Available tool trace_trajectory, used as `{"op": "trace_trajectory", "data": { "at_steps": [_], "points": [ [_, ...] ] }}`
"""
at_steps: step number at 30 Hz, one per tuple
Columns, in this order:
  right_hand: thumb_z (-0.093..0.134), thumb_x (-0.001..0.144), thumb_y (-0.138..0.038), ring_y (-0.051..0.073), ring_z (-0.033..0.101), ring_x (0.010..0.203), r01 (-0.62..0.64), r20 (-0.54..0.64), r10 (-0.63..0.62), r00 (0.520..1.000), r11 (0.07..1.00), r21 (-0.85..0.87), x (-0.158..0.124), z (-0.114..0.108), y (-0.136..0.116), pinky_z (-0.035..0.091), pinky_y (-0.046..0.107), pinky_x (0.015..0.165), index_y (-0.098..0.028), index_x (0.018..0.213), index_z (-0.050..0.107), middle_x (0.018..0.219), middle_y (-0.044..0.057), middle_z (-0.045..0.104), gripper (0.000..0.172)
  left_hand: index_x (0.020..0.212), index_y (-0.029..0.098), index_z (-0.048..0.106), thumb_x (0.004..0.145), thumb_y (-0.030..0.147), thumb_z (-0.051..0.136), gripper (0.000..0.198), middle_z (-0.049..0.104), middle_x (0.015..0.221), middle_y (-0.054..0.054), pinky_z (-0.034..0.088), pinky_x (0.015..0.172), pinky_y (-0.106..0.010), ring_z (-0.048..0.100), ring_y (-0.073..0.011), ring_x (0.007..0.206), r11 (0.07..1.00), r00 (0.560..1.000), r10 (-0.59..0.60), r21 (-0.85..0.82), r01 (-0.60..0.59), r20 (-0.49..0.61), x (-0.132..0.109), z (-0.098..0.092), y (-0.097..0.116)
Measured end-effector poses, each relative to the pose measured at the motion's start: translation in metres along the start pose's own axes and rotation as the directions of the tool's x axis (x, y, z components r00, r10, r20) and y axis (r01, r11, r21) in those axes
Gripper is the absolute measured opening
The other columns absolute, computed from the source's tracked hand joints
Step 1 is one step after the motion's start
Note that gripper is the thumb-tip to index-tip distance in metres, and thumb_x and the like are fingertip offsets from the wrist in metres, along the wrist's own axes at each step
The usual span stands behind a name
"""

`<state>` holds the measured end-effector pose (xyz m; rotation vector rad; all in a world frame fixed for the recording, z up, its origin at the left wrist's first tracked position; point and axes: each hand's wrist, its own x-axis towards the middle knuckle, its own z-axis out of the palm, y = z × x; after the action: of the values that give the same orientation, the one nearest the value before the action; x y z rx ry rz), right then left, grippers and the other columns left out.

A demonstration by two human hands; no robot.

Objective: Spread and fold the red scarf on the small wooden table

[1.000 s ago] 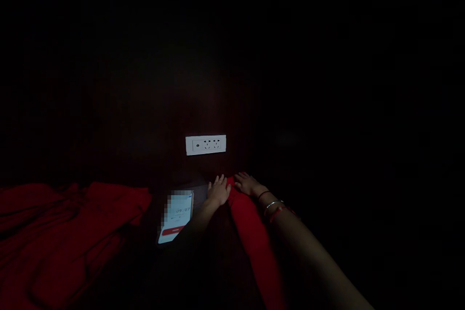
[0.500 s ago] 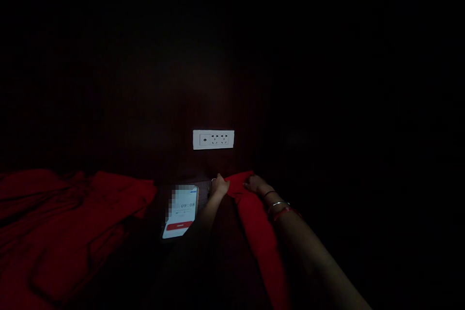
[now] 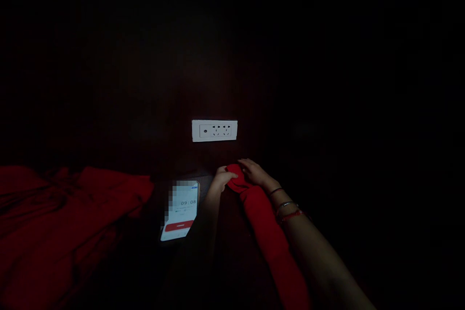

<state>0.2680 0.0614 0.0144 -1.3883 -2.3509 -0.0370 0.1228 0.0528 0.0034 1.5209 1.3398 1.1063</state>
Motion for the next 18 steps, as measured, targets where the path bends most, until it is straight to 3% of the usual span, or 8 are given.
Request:
{"op": "trace_trajectory", "data": {
  "at_steps": [6,8,11,13,15,18],
  "points": [
    [0.037,0.077,-0.011,0.022,0.020,0.123,-0.086,0.008,0.086,0.996,0.995,0.044,-0.002,-0.003,0.009,0.020,0.045,0.096,-0.021,0.128,0.027,0.132,0.005,0.031,0.053,0.092,0.013,0.053,0.055,-0.006,0.048,0.041,0.062,0.080,-0.001,0.046,0.059,-0.018,0.057,-0.0110,0.069,0.994,0.990,0.065,-0.100,-0.053,0.123,-0.001,-0.003,0.013],
    [0.038,0.075,-0.009,0.021,0.016,0.124,-0.051,-0.021,0.052,0.998,0.997,0.060,-0.003,-0.006,0.008,0.019,0.045,0.096,-0.021,0.129,0.025,0.133,0.005,0.029,0.056,0.089,0.011,0.054,0.054,-0.006,0.047,0.040,0.062,0.077,0.000,0.045,0.060,-0.019,0.056,-0.0107,0.068,0.988,0.981,0.106,-0.130,-0.086,0.164,-0.001,-0.002,0.015],
    [0.040,0.075,-0.009,0.019,0.030,0.116,0.036,-0.017,-0.035,0.999,0.997,0.061,-0.003,-0.012,0.005,0.026,0.038,0.092,-0.020,0.119,0.039,0.122,0.005,0.042,0.046,0.086,0.010,0.055,0.055,-0.003,0.052,0.033,0.061,0.077,0.000,0.044,0.064,-0.020,0.056,-0.0111,0.069,0.970,0.961,0.196,-0.184,-0.161,0.193,0.001,0.000,0.014],
    [0.043,0.076,-0.012,0.017,0.043,0.101,0.021,-0.021,-0.020,1.000,1.000,0.013,-0.003,-0.017,0.004,0.031,0.033,0.086,-0.016,0.104,0.051,0.105,0.007,0.052,0.029,0.085,0.010,0.056,0.057,0.002,0.056,0.029,0.062,0.078,-0.001,0.044,0.065,-0.021,0.056,-0.0119,0.071,0.963,0.961,0.221,-0.191,-0.188,0.168,0.004,0.000,0.013],
    [0.044,0.078,-0.015,0.016,0.047,0.088,-0.035,-0.069,0.030,0.997,0.997,-0.070,-0.002,-0.023,0.003,0.033,0.029,0.080,-0.013,0.091,0.055,0.092,0.007,0.055,0.017,0.084,0.011,0.057,0.058,0.008,0.059,0.026,0.062,0.078,-0.001,0.044,0.064,-0.021,0.056,-0.0127,0.071,0.974,0.973,0.203,-0.125,-0.189,0.107,0.007,-0.001,0.010],
    [0.043,0.079,-0.015,0.016,0.046,0.083,-0.105,-0.167,0.076,0.983,0.979,-0.175,-0.003,-0.028,0.001,0.033,0.026,0.077,-0.014,0.086,0.054,0.088,0.007,0.054,0.014,0.076,0.012,0.059,0.061,0.024,0.063,0.020,0.062,0.074,-0.003,0.043,0.062,-0.022,0.057,-0.0147,0.071,0.979,0.987,0.162,0.129,-0.159,-0.009,0.010,-0.007,0.010]
  ]
}}
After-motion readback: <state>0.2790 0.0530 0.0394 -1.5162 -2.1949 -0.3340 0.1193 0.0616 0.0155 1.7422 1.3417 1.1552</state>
